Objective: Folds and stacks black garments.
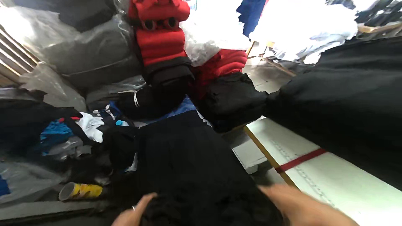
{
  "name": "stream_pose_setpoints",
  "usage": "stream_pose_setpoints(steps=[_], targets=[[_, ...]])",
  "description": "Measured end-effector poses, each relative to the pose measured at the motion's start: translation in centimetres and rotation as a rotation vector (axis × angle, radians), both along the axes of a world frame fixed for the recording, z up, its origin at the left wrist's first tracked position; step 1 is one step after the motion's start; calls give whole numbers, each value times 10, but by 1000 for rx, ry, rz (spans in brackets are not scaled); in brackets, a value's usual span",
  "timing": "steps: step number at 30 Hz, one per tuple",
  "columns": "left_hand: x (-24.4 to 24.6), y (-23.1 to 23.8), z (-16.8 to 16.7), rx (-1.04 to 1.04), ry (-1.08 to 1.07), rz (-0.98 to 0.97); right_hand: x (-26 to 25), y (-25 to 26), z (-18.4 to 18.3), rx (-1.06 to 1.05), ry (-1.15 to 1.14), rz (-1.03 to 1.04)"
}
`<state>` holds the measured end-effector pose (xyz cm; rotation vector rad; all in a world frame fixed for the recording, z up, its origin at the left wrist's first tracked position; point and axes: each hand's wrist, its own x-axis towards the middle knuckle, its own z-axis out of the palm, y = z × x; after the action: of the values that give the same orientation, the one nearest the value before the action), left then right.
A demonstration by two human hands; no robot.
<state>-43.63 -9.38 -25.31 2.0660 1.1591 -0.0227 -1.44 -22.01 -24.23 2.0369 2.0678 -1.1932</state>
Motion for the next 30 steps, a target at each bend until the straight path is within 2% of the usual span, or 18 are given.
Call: stream_pose_setpoints(steps=[3,5,6,8,9,10,12,14,16,18,19,21,23,24,25,27,28,30], targets=[[12,77,21,244,-30,36,14,96,42,107,-95,-82],[37,134,23,387,-7,117,15,159,39,247,-279,-238],[49,157,12,519,21,170,10,180,23,377,-384,-317],[73,175,-23,866,-15,224,-6,200,-29,702,-389,-410],[84,171,-45,959,-56,205,-16,198,-61,758,-337,-394],[94,158,-72,964,-79,159,-26,189,-97,728,-292,-364],[92,131,-147,799,38,49,-26,157,-176,517,-245,-366],[52,127,-211,560,238,140,-4,118,-230,311,-224,-508],[1,135,-234,353,342,393,25,86,-239,138,-96,-748],[-46,127,-237,227,376,613,48,59,-241,50,194,-1085],[-61,121,-234,220,317,723,53,52,-241,56,373,-1245],[-72,97,-228,111,-27,1040,48,44,-235,84,646,-1455],[-56,64,-213,-215,-410,1312,33,45,-234,56,857,-1528],[-44,53,-210,-403,-551,1384,26,49,-237,42,951,-1525],[-32,47,-214,-555,-677,1423,20,55,-242,52,1020,-1520],[-9,46,-231,-694,-896,1418,13,70,-251,122,1088,-1526],[1,47,-235,-701,-971,1410,11,74,-252,139,1115,-1540],[16,48,-230,-650,-972,1409,5,81,-244,157,1133,-1578]])
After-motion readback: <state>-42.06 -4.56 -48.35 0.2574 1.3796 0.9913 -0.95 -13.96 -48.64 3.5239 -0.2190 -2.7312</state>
